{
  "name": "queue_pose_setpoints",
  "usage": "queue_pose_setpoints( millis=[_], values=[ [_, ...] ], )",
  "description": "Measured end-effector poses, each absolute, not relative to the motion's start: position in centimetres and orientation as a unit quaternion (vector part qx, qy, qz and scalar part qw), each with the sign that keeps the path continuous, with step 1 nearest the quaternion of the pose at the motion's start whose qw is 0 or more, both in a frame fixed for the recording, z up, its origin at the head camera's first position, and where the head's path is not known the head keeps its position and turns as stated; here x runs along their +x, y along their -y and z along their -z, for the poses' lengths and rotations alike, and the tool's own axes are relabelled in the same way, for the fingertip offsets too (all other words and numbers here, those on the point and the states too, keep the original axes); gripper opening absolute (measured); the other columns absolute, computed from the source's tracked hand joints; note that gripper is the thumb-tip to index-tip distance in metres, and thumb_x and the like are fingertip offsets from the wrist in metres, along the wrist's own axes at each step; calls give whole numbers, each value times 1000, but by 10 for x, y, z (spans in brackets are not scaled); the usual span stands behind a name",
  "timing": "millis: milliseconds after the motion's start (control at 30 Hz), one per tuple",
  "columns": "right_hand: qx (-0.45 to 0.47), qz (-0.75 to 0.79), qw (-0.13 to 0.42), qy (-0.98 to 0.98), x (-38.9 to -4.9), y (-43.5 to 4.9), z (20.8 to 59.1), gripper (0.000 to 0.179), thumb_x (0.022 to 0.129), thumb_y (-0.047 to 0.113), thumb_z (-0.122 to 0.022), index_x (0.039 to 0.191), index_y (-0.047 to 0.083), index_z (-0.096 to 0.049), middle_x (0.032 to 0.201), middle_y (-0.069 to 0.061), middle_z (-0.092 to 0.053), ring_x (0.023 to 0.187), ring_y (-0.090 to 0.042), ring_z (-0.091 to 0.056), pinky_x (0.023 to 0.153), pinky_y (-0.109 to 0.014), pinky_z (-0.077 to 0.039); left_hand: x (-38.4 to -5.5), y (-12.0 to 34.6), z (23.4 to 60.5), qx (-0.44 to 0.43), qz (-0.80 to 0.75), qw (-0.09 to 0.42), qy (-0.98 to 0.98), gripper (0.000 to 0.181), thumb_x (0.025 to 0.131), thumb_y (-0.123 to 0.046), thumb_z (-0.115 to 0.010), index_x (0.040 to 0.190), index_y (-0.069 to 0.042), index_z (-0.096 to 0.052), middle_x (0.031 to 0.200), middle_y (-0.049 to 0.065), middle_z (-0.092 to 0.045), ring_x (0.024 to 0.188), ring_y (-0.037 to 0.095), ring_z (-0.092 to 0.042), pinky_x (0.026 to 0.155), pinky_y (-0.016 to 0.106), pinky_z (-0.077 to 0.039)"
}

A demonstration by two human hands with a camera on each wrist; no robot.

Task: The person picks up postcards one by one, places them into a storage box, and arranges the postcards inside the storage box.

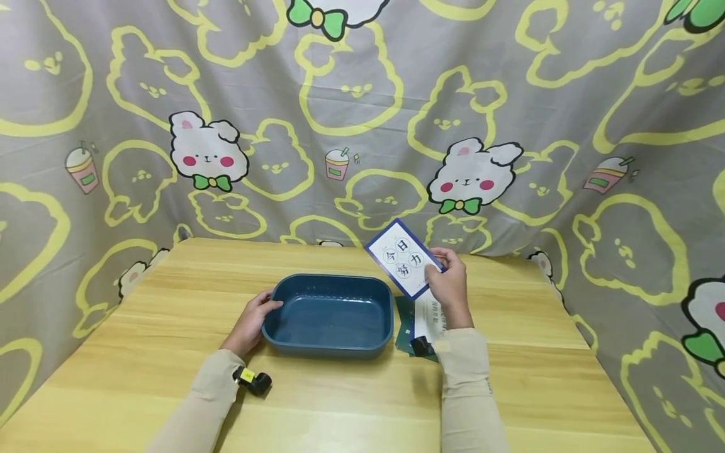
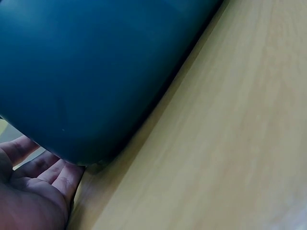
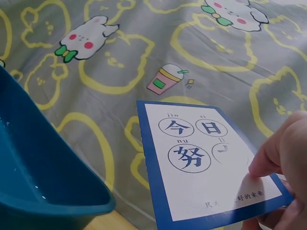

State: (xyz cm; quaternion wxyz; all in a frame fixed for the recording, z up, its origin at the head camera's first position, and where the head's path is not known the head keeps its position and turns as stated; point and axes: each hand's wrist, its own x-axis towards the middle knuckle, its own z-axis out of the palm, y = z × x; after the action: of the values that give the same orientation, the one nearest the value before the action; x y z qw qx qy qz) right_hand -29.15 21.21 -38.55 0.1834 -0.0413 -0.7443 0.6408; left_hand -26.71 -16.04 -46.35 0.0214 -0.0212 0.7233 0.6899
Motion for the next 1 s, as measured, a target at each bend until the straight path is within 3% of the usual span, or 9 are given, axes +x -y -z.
queue_pose_setpoints(
  millis=[233,500,700,1000],
  values=[
    [-13,-641,158,751,-293,-202,385,35,87,-9,-50,122,-6,-55,106,-24,-59,77,-12,-59,63,-19,-51,-267,160,465,-22,-691,20,-723,37,97,-8,-51,131,6,-48,130,20,-45,115,29,-43,97,40,-38],
    [6,-622,136,771,-291,-189,387,34,90,-5,-50,123,-5,-55,109,-25,-58,86,-24,-58,66,-20,-51,-267,162,462,-23,-695,29,-718,39,98,-9,-51,133,6,-46,132,21,-43,117,30,-42,99,42,-37],
    [23,-613,134,778,-291,-179,390,32,88,-5,-52,120,-6,-58,106,-28,-60,83,-23,-59,64,-19,-49,-265,163,459,-26,-694,35,-718,40,98,-9,-51,134,6,-46,133,22,-43,119,31,-42,100,44,-36],
    [40,-606,118,785,-294,-167,392,32,90,-3,-53,121,-5,-58,109,-27,-60,92,-29,-58,69,-21,-49,-266,161,461,-25,-697,27,-717,41,99,-15,-54,134,5,-46,132,20,-44,117,29,-43,97,40,-39]
  ],
)
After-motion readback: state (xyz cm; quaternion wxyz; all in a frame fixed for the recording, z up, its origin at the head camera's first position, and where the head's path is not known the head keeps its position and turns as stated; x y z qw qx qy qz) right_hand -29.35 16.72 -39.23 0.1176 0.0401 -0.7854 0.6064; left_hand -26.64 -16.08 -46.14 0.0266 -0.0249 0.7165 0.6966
